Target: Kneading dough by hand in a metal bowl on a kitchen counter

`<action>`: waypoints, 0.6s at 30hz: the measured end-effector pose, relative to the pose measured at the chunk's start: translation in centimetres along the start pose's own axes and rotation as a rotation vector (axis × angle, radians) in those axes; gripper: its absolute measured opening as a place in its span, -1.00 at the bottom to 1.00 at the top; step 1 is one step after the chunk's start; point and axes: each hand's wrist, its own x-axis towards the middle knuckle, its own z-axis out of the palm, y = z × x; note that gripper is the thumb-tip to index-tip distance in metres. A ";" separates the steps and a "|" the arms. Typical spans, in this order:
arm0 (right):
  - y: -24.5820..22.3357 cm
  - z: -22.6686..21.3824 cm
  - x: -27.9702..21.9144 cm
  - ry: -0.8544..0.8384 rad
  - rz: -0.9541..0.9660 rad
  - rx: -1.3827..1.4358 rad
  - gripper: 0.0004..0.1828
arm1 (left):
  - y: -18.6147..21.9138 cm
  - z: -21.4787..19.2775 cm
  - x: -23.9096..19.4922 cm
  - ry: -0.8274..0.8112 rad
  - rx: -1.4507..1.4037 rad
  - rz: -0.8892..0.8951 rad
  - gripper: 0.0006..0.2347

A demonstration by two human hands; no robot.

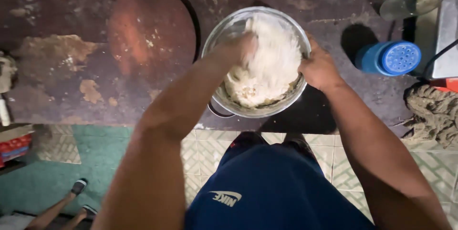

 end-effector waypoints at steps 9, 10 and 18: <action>3.2 2.3 1.8 0.009 -0.016 -0.004 -0.55 | 10.2 1.7 -15.8 -0.312 1.014 0.072 -0.60; 2.5 1.7 1.5 -0.042 -0.017 0.010 -0.52 | 10.3 2.4 -14.5 -0.307 0.935 -0.021 -0.57; 2.8 0.2 2.5 -0.157 -0.025 0.022 -0.35 | 17.7 -3.1 -7.9 -0.339 0.286 -0.420 -0.36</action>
